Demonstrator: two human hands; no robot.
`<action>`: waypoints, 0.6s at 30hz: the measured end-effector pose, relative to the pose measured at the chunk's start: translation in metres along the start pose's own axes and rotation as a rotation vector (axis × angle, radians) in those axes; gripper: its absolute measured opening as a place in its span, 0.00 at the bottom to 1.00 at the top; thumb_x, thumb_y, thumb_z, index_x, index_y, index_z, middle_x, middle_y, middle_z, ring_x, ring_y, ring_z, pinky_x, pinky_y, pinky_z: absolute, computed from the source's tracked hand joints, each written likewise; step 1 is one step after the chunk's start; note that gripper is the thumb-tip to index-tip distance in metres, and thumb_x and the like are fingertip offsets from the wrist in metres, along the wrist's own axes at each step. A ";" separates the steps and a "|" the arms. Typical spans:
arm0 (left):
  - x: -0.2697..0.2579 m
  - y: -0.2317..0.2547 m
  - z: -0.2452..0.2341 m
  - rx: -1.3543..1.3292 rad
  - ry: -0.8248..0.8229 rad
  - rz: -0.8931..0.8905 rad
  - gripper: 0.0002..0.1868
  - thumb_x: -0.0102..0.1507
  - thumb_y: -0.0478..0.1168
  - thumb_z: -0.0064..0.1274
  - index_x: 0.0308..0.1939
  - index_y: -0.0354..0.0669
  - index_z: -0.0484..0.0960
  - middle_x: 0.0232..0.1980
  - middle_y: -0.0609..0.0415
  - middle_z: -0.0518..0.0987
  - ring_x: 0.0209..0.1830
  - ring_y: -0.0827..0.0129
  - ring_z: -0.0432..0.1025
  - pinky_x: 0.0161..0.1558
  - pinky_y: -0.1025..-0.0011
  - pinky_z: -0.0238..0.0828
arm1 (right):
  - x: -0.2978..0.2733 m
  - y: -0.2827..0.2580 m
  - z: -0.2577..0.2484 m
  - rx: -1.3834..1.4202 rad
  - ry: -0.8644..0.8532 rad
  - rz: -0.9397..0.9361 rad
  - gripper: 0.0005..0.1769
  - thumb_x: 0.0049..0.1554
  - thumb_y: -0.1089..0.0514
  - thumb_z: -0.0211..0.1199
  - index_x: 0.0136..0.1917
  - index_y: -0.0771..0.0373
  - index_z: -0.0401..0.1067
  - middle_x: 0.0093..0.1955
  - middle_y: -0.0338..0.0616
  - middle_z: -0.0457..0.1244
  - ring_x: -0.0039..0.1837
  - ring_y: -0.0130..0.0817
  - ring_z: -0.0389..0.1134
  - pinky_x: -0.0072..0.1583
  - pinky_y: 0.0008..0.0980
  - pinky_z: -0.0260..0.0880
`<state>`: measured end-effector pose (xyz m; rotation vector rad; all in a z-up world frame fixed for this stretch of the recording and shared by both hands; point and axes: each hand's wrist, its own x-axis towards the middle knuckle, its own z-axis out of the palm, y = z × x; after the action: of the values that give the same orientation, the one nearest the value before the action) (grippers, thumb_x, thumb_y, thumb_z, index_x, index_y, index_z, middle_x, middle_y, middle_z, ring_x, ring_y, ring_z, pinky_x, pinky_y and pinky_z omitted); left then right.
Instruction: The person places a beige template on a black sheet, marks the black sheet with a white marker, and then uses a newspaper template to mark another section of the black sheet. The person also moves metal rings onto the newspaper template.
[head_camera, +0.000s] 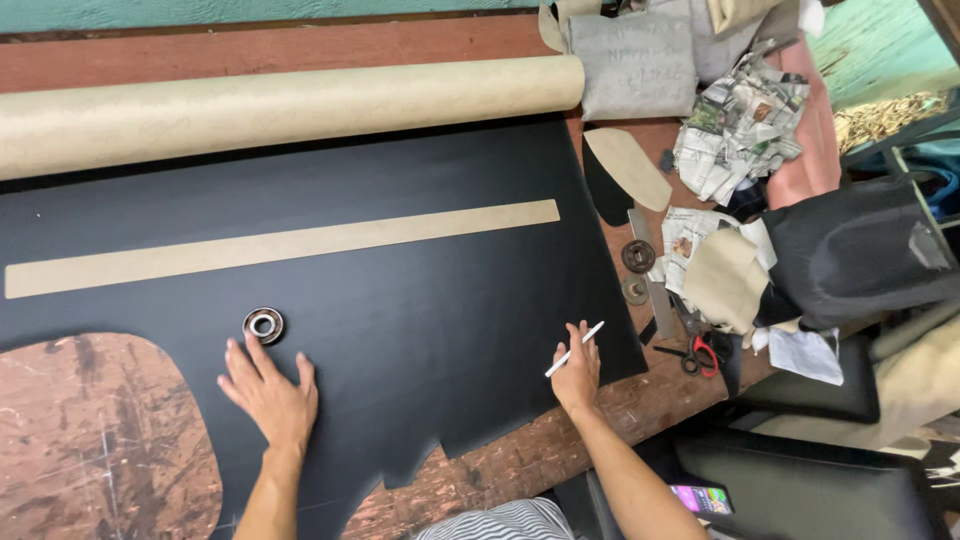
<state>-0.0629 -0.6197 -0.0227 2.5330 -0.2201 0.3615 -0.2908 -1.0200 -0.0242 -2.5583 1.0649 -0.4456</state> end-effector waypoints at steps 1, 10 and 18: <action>0.005 0.003 0.003 -0.038 -0.001 0.024 0.43 0.66 0.48 0.55 0.80 0.34 0.57 0.82 0.27 0.54 0.83 0.36 0.48 0.78 0.34 0.38 | -0.002 0.001 -0.003 -0.003 -0.017 0.001 0.25 0.61 0.59 0.57 0.72 0.60 0.64 0.79 0.58 0.53 0.78 0.56 0.52 0.74 0.52 0.52; 0.018 0.032 0.041 -0.022 0.132 0.013 0.25 0.70 0.38 0.57 0.72 0.37 0.73 0.78 0.27 0.58 0.75 0.33 0.55 0.75 0.41 0.53 | -0.010 0.008 -0.013 0.027 -0.064 -0.079 0.26 0.61 0.59 0.57 0.72 0.61 0.63 0.80 0.57 0.51 0.81 0.56 0.50 0.75 0.51 0.49; -0.005 0.120 0.054 -0.069 0.118 -0.041 0.18 0.65 0.36 0.60 0.59 0.44 0.79 0.68 0.37 0.67 0.67 0.41 0.61 0.64 0.46 0.58 | 0.000 0.012 -0.049 0.143 -0.223 -0.128 0.28 0.58 0.59 0.61 0.71 0.60 0.63 0.79 0.59 0.51 0.79 0.57 0.50 0.73 0.49 0.52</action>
<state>-0.0847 -0.7484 -0.0057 2.4359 -0.1325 0.4767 -0.3188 -1.0370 0.0145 -2.4872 0.7671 -0.2503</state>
